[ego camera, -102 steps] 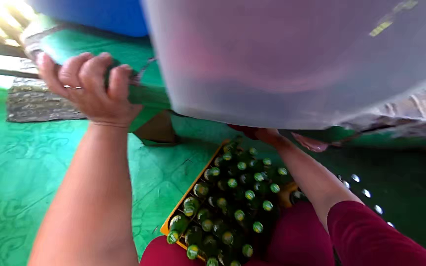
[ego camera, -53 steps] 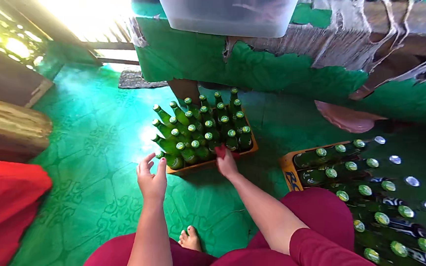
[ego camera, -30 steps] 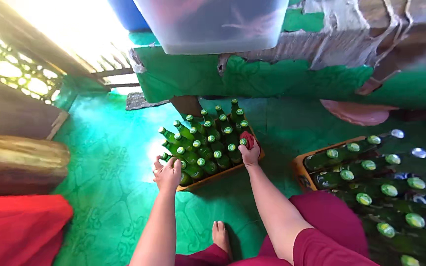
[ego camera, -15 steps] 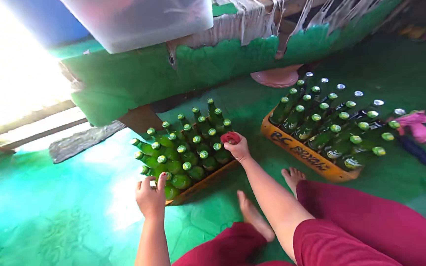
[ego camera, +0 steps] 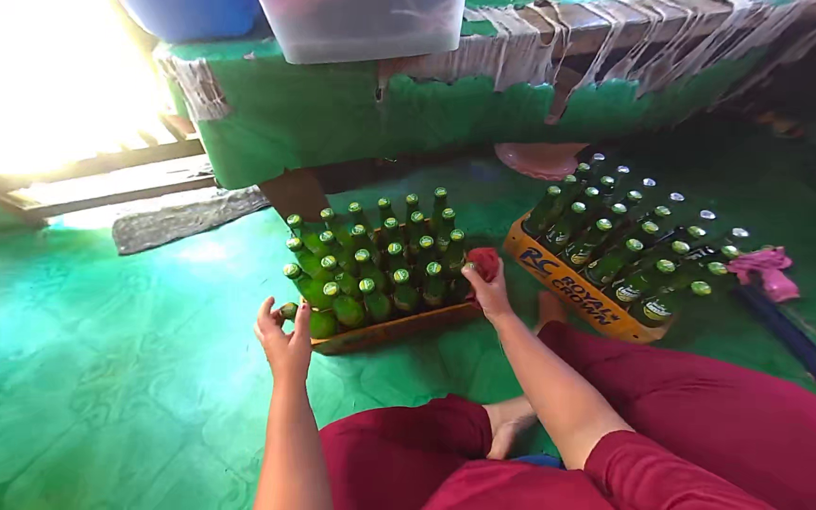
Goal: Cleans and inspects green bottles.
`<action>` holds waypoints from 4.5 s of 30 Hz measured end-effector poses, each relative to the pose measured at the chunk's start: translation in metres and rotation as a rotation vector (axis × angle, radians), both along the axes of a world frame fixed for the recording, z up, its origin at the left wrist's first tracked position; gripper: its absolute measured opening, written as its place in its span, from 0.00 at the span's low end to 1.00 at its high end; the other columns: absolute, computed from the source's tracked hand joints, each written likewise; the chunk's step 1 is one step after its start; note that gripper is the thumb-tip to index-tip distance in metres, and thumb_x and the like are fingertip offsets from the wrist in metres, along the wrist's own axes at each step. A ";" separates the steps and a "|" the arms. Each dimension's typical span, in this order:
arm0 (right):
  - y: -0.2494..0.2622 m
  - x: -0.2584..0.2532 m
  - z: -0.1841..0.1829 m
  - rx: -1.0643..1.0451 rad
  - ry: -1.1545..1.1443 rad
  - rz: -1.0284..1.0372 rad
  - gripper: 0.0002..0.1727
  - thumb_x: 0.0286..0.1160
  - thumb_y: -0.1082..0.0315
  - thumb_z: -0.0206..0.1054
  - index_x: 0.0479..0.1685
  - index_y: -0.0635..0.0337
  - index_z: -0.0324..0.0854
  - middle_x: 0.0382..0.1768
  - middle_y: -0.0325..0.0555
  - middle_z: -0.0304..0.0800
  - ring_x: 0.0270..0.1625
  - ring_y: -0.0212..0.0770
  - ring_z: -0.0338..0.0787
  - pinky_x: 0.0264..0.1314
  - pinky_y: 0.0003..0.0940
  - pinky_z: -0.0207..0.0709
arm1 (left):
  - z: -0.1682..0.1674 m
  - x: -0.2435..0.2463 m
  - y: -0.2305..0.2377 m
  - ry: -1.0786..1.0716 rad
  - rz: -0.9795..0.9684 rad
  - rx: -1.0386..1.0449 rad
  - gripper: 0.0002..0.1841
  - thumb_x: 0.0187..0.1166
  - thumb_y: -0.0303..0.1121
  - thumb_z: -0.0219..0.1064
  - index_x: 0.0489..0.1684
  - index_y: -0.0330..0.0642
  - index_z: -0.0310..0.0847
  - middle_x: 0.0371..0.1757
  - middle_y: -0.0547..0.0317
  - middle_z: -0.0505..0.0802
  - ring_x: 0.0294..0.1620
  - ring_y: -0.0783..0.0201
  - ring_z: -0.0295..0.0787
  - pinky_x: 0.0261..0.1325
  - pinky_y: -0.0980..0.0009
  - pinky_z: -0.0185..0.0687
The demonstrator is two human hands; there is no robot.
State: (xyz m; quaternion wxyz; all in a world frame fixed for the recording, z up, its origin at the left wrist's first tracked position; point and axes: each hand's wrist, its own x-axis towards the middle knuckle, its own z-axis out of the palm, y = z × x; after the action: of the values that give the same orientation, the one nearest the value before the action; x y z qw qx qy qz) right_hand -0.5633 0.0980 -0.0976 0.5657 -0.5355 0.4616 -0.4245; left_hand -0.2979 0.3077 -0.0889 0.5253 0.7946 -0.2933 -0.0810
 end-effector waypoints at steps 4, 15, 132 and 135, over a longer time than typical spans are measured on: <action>0.006 -0.035 0.000 -0.063 -0.321 -0.195 0.24 0.87 0.55 0.40 0.64 0.64 0.69 0.45 0.44 0.85 0.50 0.31 0.87 0.57 0.32 0.82 | -0.021 -0.036 0.024 0.189 0.235 -0.074 0.34 0.85 0.36 0.62 0.84 0.20 0.54 0.80 0.17 0.68 0.75 0.36 0.74 0.74 0.53 0.72; -0.003 -0.001 -0.001 0.021 0.095 0.374 0.53 0.51 0.86 0.63 0.89 0.72 0.45 0.89 0.74 0.44 0.90 0.61 0.54 0.87 0.55 0.56 | -0.049 -0.084 0.053 0.155 0.224 0.036 0.26 0.84 0.29 0.61 0.74 0.16 0.67 0.70 0.19 0.78 0.68 0.41 0.79 0.71 0.56 0.73; -0.064 -0.031 0.032 -0.653 -0.037 0.256 0.25 0.55 0.71 0.81 0.53 0.75 0.82 0.52 0.62 0.87 0.56 0.52 0.86 0.62 0.47 0.80 | 0.003 -0.086 0.006 -0.272 0.280 0.003 0.23 0.82 0.37 0.65 0.53 0.16 0.81 0.53 0.27 0.89 0.59 0.52 0.85 0.67 0.63 0.75; -0.042 -0.057 0.051 -0.685 -0.070 0.286 0.22 0.52 0.72 0.79 0.49 0.73 0.84 0.48 0.55 0.89 0.51 0.41 0.87 0.57 0.37 0.82 | 0.021 -0.103 -0.004 -0.649 0.248 0.005 0.22 0.80 0.39 0.66 0.47 0.19 0.85 0.54 0.19 0.87 0.65 0.27 0.81 0.70 0.44 0.69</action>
State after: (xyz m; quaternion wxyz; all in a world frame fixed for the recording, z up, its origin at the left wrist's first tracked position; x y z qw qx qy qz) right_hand -0.6204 0.0556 -0.0465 0.4227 -0.7379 0.1937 -0.4892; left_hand -0.4013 0.3041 -0.0678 0.4086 0.8099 -0.3460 0.2395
